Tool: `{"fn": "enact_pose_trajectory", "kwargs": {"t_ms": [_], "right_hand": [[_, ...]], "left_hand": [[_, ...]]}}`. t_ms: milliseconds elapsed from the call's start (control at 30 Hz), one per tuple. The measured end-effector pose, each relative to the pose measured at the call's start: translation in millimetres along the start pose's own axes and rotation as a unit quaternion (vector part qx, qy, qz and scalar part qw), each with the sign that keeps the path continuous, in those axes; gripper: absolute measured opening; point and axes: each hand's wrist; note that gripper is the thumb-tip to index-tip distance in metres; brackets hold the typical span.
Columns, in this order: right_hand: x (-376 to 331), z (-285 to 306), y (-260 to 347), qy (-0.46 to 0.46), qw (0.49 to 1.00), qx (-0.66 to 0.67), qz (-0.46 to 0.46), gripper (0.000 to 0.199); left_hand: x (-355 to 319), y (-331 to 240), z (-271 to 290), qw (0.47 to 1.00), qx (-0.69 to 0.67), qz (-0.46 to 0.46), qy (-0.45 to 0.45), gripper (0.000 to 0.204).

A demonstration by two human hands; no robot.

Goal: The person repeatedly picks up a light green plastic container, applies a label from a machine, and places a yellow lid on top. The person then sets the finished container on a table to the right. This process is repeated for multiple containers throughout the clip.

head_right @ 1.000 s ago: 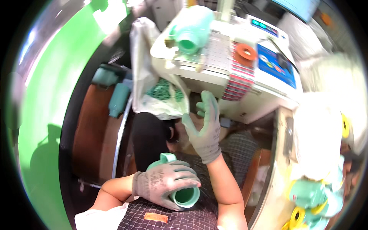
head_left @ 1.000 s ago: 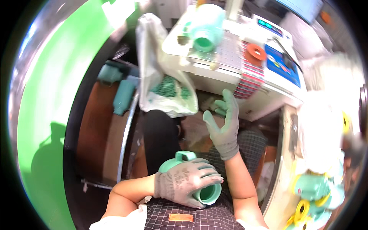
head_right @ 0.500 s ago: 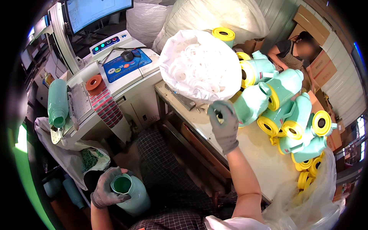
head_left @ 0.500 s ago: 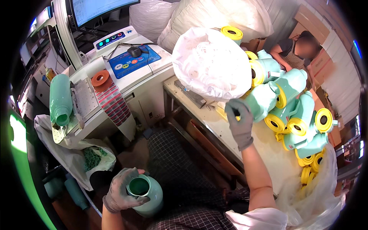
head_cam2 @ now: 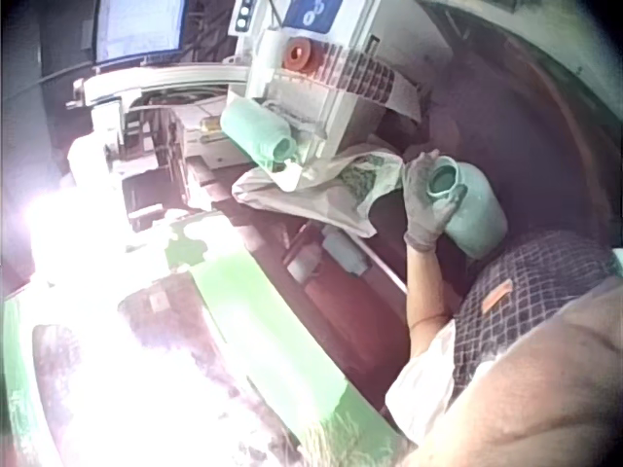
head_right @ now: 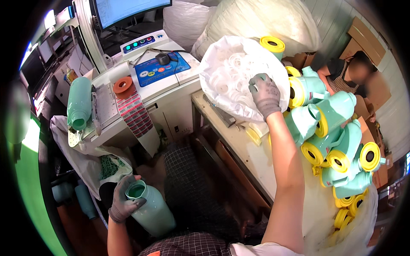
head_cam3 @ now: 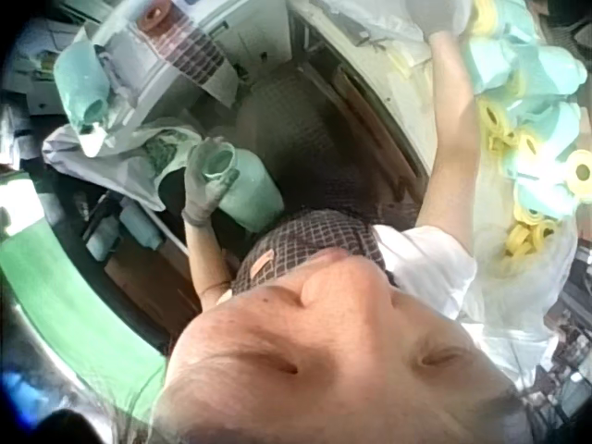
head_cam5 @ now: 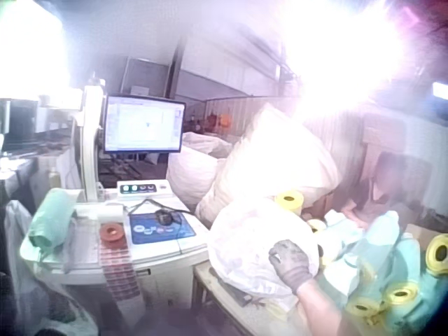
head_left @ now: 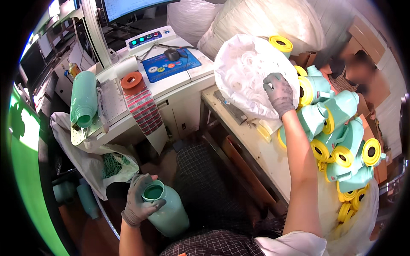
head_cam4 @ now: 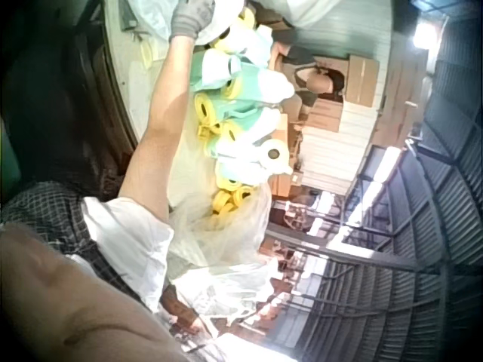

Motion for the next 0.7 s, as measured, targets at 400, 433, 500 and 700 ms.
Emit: {"fn": "enact_pose_trajectory", "kwargs": {"t_ms": [400, 433, 500, 700], "right_hand": [[-29.7, 26.2, 117.5, 0.027, 0.798, 0.56, -0.22, 0.015], [-46.7, 24.8, 153.3, 0.129, 0.706, 0.646, -0.261, 0.015], [-88.7, 17.8, 221.9, 0.328, 0.517, 0.729, -0.306, 0.016], [-158.9, 6.6, 299.8, 0.538, 0.376, 0.702, -0.277, 0.026]], "left_hand": [[10.0, -4.8, -8.5, 0.992, 0.09, -0.059, -0.066, 0.139], [8.3, -9.5, -13.0, 0.993, 0.056, -0.065, -0.077, 0.136], [7.9, -21.7, -14.3, 0.987, 0.09, -0.115, -0.065, 0.127], [6.4, -48.5, 2.3, 0.973, 0.147, -0.174, -0.032, 0.038]]}}
Point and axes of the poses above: each hand's wrist, its own x-axis towards the middle knuckle, its own z-axis out of the back of the hand, y = z × x, and after that the axes turned 2 degrees about -x, right-handed
